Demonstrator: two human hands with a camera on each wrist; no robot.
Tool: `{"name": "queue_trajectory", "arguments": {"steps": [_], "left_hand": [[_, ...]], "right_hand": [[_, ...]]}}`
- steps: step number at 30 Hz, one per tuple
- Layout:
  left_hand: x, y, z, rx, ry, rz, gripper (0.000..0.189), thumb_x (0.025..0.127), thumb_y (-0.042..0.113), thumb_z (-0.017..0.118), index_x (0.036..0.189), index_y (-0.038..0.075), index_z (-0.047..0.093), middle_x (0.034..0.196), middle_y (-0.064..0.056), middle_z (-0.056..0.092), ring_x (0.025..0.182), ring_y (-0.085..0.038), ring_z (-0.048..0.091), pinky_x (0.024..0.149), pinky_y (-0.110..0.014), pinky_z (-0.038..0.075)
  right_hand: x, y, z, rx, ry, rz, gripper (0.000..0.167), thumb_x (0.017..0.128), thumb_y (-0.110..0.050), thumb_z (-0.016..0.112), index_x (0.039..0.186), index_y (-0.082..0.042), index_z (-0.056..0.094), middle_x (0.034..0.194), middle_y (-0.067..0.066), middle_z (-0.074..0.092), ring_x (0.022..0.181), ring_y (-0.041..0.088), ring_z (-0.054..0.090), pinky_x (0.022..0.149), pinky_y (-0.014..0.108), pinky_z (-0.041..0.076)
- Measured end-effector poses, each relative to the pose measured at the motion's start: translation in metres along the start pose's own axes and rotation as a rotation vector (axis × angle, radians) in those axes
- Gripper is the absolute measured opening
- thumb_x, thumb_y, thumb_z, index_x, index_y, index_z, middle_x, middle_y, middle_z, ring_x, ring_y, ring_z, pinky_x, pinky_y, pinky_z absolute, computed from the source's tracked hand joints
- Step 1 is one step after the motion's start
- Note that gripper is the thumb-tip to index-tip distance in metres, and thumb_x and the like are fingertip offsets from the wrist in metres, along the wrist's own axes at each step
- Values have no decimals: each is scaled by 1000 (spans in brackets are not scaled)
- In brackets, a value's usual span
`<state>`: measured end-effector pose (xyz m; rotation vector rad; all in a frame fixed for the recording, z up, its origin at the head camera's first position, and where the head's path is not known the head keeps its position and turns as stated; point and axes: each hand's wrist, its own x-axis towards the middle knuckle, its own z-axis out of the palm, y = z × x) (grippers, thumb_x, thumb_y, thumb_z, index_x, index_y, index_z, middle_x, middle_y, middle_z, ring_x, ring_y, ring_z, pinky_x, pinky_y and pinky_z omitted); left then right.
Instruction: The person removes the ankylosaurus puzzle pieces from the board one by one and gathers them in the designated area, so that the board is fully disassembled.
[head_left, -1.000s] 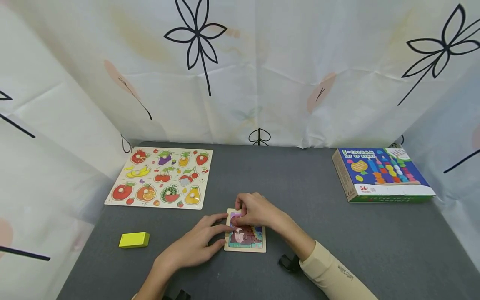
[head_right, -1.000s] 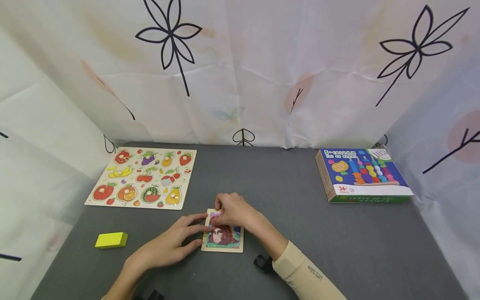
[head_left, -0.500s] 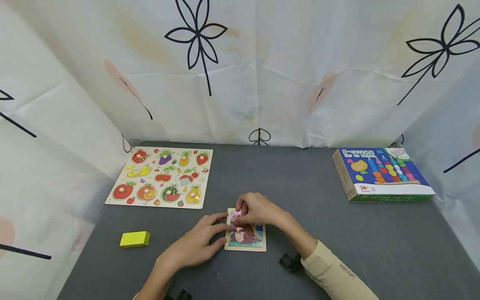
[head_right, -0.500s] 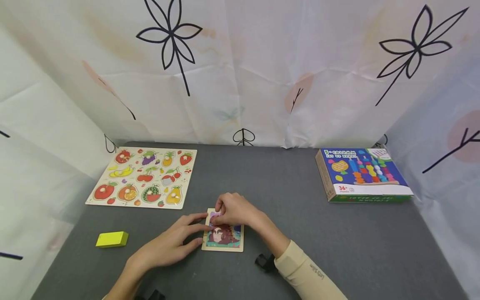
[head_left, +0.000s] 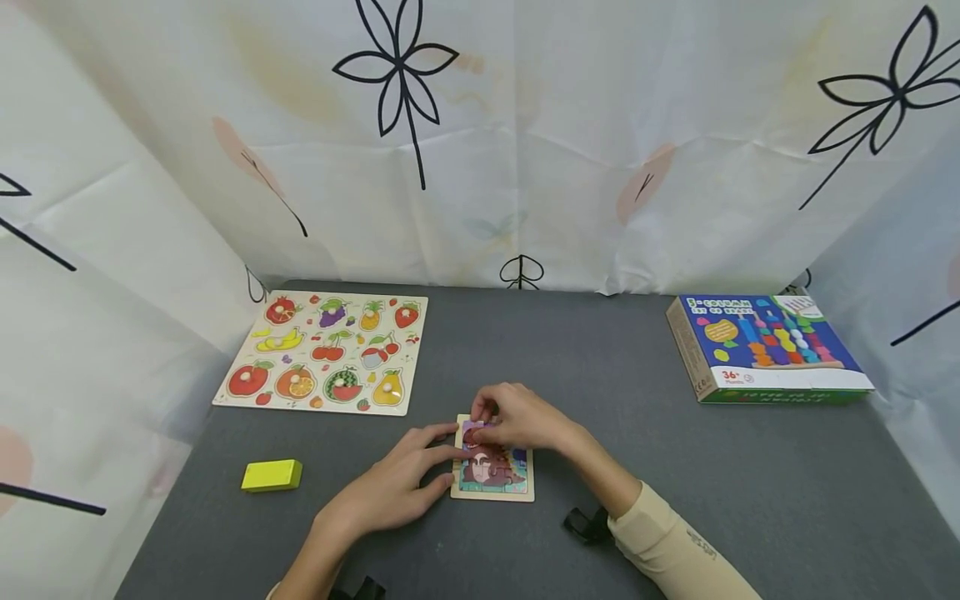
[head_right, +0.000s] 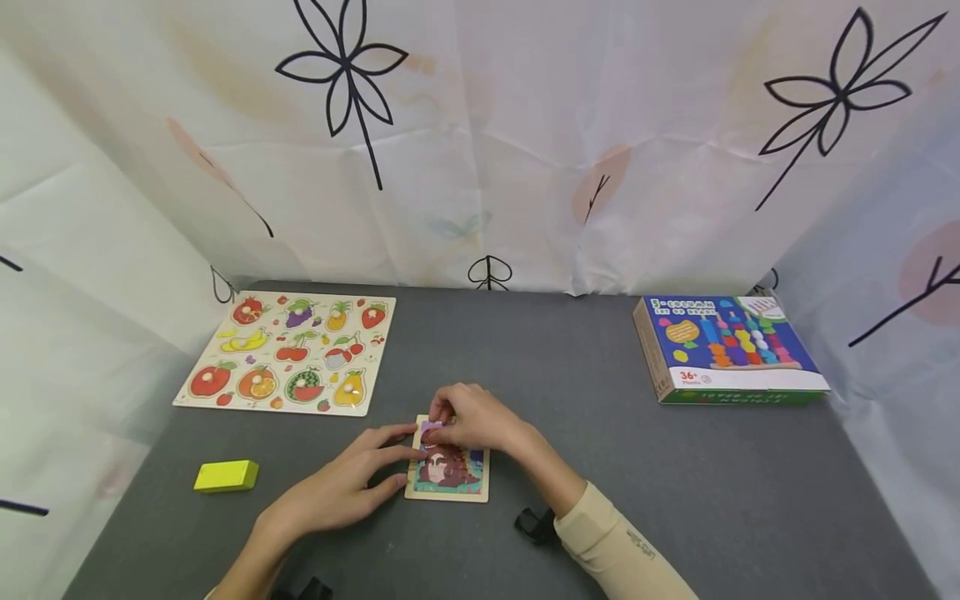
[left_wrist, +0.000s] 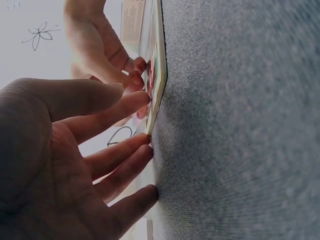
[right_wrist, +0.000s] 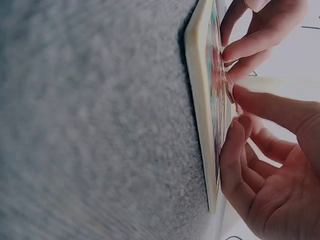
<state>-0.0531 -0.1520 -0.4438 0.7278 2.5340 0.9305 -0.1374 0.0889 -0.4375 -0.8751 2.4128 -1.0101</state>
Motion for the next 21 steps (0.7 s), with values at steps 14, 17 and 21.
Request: {"name": "queue_trajectory", "arguments": {"steps": [14,17,21], "left_hand": [[0,2,1,2,16,-11,34,108,14,62,140,18,73,167,-12,48,150,-37,47,116,-65,47],[1,2,1,3,16,-13,35,108,14,62,141,17,73,167,-13,48,149,-37,48,115,-65,48],[1,2,1,9,19,-16,35,108,13,62,141,17,73,167,-13,48,148,-36,49,114,-64,48]], "right_hand": [[-12,2,-4,149,54,-55,8,100,-8,76,108,-7,78,88,3,74,75,2,66,75,19,58],[-18,6,-11,194,52,-45,10,100,-11,78,108,-6,79,91,5,75,77,5,66,75,21,58],[-28,13,-20,266,47,-36,12,101,-10,76,111,-3,79,94,10,75,79,17,71,73,22,58]]}}
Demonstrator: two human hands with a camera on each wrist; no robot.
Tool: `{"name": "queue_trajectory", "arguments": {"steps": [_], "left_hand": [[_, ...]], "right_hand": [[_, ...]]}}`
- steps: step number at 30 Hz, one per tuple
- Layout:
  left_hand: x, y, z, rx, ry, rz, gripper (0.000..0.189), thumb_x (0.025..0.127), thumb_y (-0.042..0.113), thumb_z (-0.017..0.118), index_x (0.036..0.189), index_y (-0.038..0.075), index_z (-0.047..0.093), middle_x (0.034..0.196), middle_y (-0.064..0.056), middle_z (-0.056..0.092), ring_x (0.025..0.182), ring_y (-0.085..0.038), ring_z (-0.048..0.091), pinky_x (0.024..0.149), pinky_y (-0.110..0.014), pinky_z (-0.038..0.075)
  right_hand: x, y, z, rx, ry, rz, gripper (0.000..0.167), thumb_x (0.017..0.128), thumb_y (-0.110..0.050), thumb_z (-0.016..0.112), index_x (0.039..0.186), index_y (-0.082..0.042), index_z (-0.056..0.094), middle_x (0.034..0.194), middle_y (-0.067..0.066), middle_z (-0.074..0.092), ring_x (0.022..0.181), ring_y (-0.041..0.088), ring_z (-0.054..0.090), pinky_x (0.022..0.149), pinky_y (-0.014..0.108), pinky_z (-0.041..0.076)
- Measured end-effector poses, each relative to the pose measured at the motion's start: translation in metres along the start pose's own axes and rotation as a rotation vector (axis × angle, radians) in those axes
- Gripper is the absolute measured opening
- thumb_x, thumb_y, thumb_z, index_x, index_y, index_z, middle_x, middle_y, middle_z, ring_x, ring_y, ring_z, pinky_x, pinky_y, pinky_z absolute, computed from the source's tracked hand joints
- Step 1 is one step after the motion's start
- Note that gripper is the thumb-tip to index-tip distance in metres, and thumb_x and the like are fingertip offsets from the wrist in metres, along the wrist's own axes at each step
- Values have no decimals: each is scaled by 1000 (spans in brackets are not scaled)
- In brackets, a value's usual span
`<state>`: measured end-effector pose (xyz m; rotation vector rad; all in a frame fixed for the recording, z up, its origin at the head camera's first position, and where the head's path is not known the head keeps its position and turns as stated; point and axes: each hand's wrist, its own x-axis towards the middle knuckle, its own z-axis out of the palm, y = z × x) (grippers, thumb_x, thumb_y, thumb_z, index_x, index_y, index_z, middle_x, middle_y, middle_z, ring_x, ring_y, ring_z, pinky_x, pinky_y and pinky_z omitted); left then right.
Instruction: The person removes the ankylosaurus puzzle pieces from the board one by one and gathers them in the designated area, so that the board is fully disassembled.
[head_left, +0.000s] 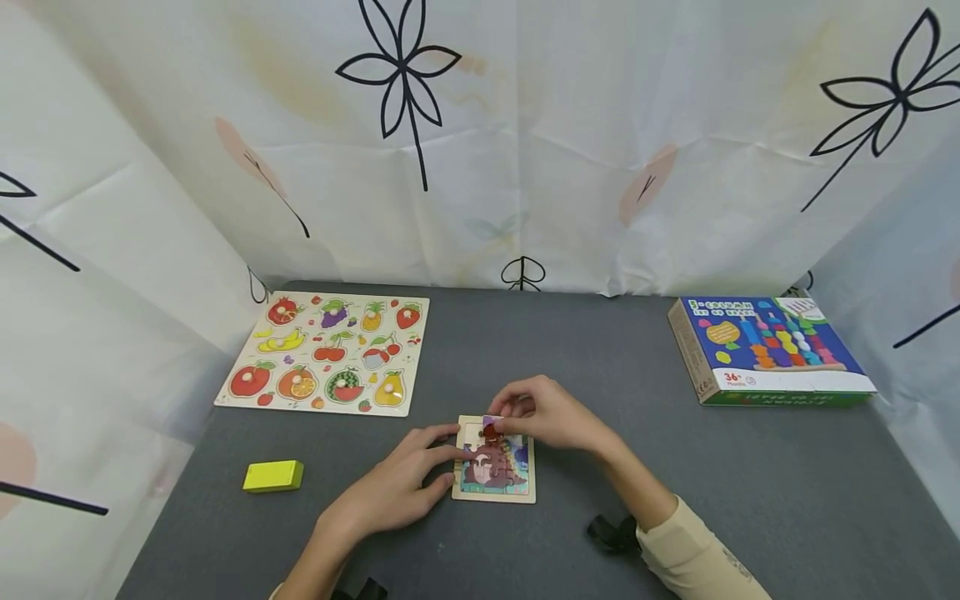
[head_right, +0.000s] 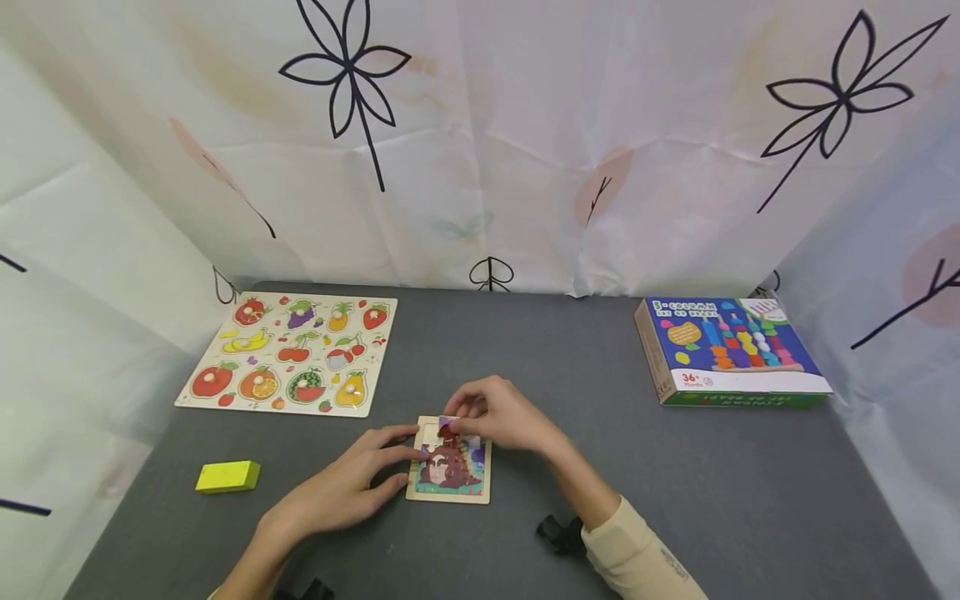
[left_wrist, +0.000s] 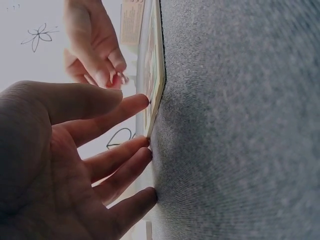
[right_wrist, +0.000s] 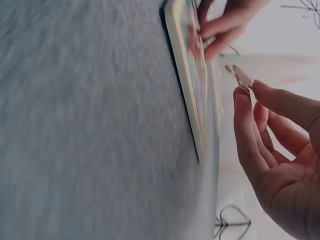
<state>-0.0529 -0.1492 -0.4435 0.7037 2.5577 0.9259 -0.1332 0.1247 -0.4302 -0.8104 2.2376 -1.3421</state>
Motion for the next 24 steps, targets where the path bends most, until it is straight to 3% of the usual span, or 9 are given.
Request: {"name": "queue_trajectory", "arguments": {"steps": [4,12,24], "left_hand": [[0,0,1,4,5,-2,35,108,13,63,140,17,73,167,-13,49,148,-36,49,115,-63,48],[-2,3,0,5,17,-5,33,107,12,64,138,17,75,165,-14,50,149,-37,48,117,-64,47],[-2,9,1,21,30,-8,31,106,12,65,135,15,74,164,-14,51,148,-35,49,115,-63,49]], "right_hand": [[-9,6,-12,68,15,48,14,101,-8,75,113,-2,78,98,12,75,83,25,74,72,23,58],[-25,24,-37,81,87,107,17,100,-5,75,115,4,76,101,18,74,84,11,73,73,24,58],[-32,47,-54,66,81,151,19,99,1,73,114,13,73,99,24,74,80,9,73,73,27,66]]}}
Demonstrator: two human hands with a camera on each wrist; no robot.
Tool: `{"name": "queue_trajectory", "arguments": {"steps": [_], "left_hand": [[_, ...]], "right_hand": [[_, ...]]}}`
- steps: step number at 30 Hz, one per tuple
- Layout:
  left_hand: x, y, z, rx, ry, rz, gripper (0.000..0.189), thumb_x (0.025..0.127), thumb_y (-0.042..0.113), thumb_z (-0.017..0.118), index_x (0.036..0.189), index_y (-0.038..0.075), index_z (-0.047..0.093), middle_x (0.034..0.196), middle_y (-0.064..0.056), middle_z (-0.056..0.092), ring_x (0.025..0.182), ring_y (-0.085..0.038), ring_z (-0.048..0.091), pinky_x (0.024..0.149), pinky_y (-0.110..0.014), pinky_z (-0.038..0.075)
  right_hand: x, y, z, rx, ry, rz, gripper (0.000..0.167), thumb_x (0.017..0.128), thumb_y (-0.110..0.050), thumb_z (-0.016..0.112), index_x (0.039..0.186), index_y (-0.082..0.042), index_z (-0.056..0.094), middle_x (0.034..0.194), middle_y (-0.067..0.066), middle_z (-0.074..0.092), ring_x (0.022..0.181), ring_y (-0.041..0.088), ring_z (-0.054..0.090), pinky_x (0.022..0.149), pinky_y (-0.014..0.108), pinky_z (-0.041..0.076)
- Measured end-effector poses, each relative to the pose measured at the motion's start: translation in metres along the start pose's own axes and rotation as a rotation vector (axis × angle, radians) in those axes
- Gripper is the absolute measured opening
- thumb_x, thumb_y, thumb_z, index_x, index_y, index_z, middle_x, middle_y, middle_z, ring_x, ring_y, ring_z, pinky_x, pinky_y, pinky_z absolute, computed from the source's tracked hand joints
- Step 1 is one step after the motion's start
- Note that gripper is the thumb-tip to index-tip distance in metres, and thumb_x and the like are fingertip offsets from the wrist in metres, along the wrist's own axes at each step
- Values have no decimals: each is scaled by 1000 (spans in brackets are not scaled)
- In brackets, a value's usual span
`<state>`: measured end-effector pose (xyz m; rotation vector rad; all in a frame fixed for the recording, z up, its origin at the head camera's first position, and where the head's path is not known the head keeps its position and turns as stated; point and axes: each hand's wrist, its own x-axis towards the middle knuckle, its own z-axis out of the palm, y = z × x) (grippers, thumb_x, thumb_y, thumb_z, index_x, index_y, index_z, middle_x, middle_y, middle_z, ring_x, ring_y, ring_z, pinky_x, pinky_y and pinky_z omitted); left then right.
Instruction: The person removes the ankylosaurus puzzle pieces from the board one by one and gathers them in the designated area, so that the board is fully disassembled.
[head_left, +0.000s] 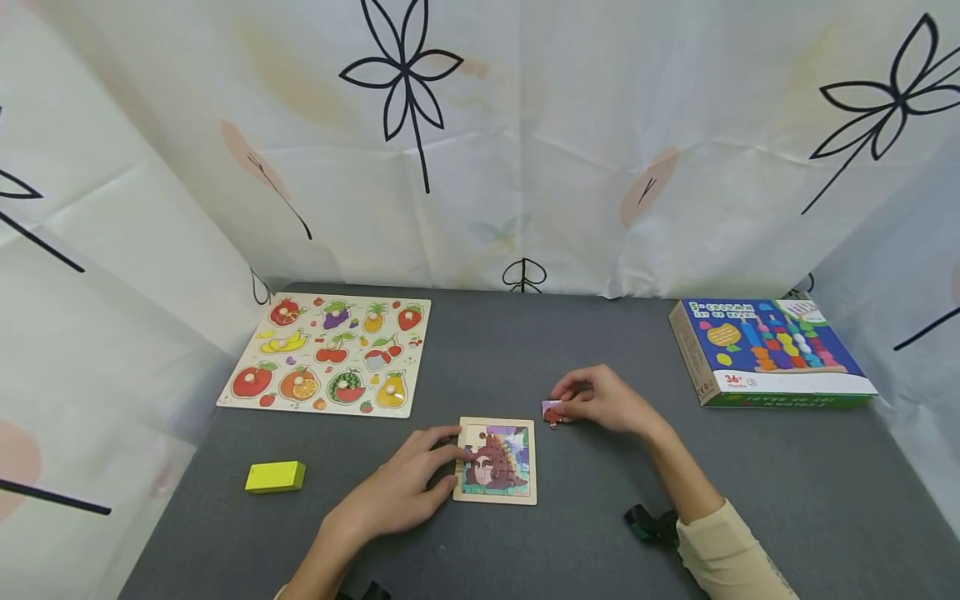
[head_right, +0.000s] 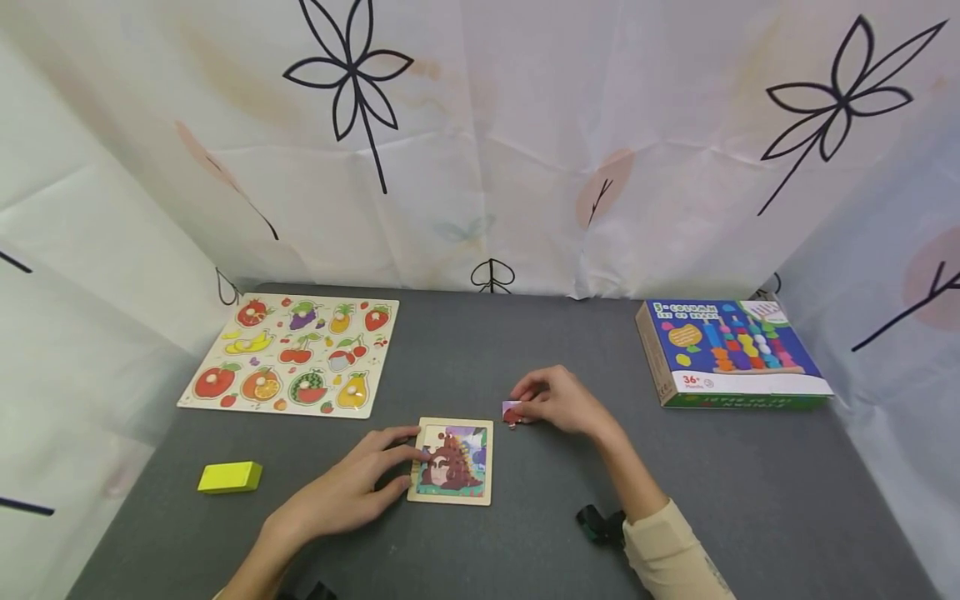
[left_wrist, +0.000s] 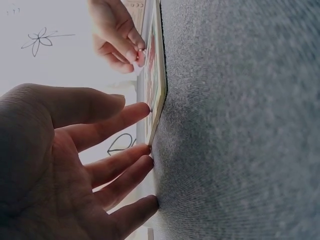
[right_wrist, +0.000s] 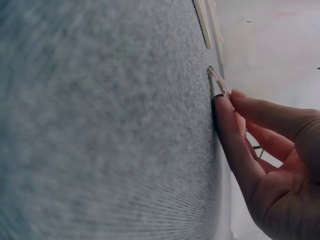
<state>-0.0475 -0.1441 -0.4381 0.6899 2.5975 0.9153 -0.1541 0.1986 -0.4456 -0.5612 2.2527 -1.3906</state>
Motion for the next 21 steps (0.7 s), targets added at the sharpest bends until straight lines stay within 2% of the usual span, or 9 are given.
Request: {"name": "queue_trajectory", "arguments": {"steps": [9,12,16,21], "left_hand": [[-2,3,2,27,12,-23,32,106,18,66,137,15,73,164,-12,50,150,-33,48,111,-64,53],[-2,6,4,58,23,-29,34,106,20,66,140,15,71,164,-11,51,150,-33,48,101,-65,57],[-2,12,6,127,38,-9,38,105,21,67,143,16,69,164,-10,51,149,-31,49,92,-60,62],[-2,21,10,174,9,45,45,106,25,68,150,15,65,165,-6,51,149,-25,50,101,-52,62]], "right_hand": [[0,-1,-4,14,16,49,21,99,2,73,115,15,72,98,24,73,79,10,74,75,30,67],[0,-2,-4,30,21,56,21,99,2,73,115,15,72,100,25,73,80,11,74,75,31,67],[-1,-4,-2,59,-16,26,23,100,1,73,118,16,71,104,29,74,84,14,78,78,35,68],[1,-10,7,87,-55,1,26,100,-2,74,119,15,71,107,30,74,88,14,79,82,38,69]]}}
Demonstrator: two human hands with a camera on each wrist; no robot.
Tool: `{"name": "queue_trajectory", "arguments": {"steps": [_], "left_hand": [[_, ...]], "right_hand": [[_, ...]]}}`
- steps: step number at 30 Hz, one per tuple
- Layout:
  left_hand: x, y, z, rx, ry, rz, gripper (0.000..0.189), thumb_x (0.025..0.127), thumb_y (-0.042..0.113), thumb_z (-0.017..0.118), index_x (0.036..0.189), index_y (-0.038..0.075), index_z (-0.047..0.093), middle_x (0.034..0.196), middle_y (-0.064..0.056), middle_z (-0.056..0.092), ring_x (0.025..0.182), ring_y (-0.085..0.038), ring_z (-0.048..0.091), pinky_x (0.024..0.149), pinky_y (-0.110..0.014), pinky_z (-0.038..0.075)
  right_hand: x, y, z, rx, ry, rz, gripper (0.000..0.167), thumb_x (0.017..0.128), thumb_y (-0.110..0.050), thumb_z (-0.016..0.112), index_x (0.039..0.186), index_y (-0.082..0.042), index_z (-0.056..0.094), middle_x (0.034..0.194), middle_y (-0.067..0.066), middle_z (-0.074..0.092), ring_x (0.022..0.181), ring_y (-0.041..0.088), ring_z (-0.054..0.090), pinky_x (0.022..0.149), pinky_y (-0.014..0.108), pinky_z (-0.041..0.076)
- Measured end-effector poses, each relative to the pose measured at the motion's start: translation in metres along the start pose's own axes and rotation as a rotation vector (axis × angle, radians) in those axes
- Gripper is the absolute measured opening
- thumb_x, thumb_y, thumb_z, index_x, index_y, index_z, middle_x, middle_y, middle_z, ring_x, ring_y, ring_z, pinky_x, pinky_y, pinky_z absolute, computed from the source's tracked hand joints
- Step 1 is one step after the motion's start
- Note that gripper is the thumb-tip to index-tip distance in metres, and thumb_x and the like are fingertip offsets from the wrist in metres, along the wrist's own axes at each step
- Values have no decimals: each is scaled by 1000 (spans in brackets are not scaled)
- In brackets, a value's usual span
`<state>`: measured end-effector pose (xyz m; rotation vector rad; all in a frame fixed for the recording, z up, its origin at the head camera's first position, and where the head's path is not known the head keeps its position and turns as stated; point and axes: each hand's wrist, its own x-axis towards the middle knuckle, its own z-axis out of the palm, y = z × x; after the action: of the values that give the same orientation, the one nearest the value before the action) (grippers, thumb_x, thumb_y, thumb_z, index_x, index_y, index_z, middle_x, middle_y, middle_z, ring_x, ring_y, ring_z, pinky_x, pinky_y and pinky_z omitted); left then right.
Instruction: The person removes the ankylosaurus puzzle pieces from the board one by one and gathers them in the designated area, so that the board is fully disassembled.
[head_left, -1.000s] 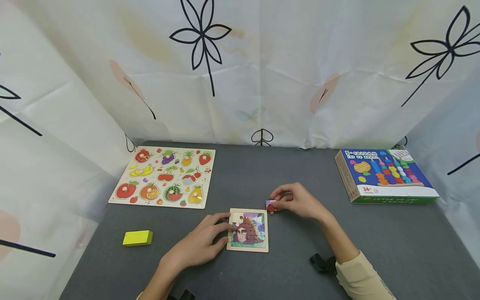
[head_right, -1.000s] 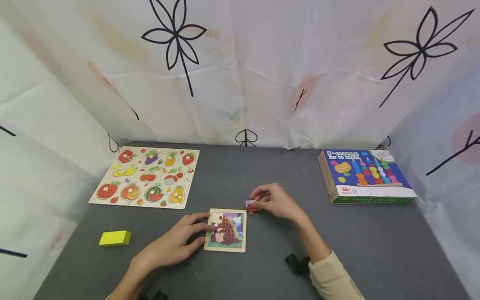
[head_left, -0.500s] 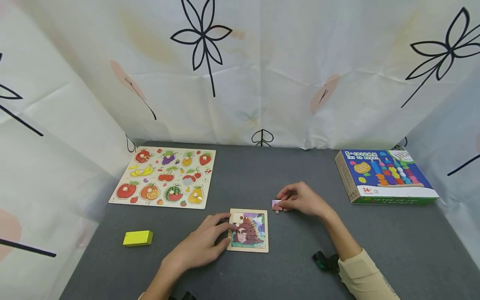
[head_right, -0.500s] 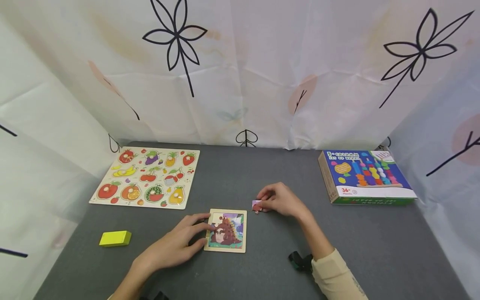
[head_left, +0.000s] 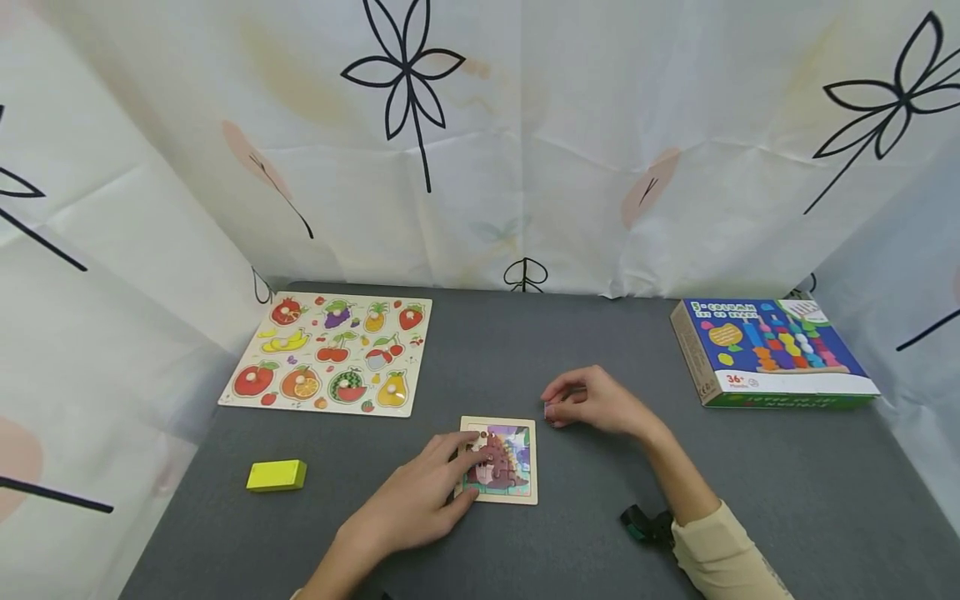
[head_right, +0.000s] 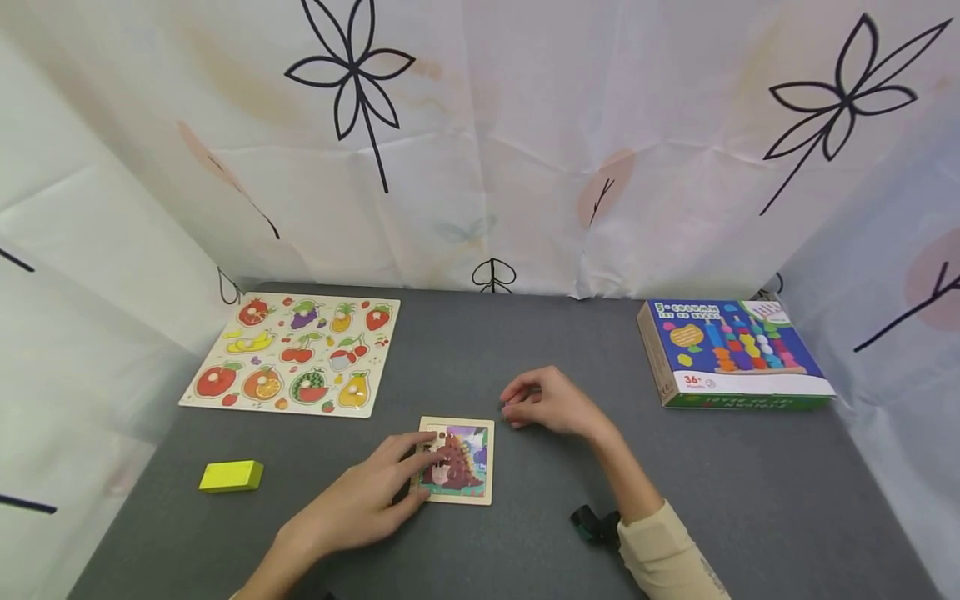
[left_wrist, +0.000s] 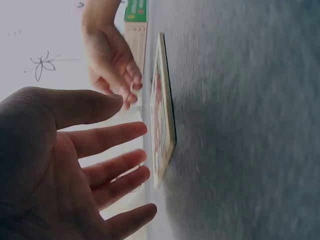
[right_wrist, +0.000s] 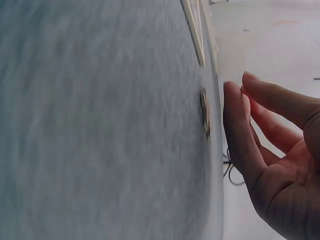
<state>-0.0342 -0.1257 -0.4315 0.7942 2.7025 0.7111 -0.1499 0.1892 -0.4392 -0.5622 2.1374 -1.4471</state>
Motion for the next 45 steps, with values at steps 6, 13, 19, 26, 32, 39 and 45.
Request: {"name": "queue_trajectory", "arguments": {"steps": [6,13,19,26,32,39,45], "left_hand": [[2,9,6,56,8,117,46,107,25,67,151,14,64,164,0,53,146,-18,54,115,-44,55],[1,14,14,116,14,175,53,106,27,69,156,10,59,167,-3,49,151,-20,50,123,-43,48],[0,14,18,142,15,177,54,105,28,70,156,14,59,166,-2,49,151,-21,49,124,-43,48],[1,12,19,86,-22,136,53,106,27,70,157,19,58,168,2,46,149,-19,48,117,-44,53],[1,10,19,33,-58,110,54,106,27,69,159,21,56,170,5,43,149,-18,45,116,-44,54],[1,11,18,5,-76,94,54,107,26,69,159,23,56,169,6,43,150,-18,44,115,-44,55],[1,11,18,-8,-68,87,53,107,26,68,158,23,57,169,7,44,149,-18,44,111,-46,58]], "right_hand": [[7,-7,15,14,-46,-16,24,101,-5,74,117,13,73,107,28,77,87,15,79,81,38,69],[19,-15,34,-25,-116,-65,20,101,-9,76,113,8,76,100,25,79,81,15,74,75,32,66],[31,-17,46,-59,-171,-102,18,101,-10,76,112,4,79,98,21,80,82,17,74,70,26,62],[42,-19,54,-94,-208,-93,14,98,-6,77,108,3,80,93,18,81,78,11,73,68,22,60],[50,-23,58,-122,-218,-55,11,96,-3,76,104,3,81,80,14,79,64,9,68,60,24,60],[53,-28,63,-224,-220,-47,9,93,-5,79,101,-3,83,67,7,73,53,8,62,52,20,51],[52,-29,65,-257,-210,-45,8,93,-3,79,101,-4,82,67,0,66,54,6,60,52,18,49]]}}
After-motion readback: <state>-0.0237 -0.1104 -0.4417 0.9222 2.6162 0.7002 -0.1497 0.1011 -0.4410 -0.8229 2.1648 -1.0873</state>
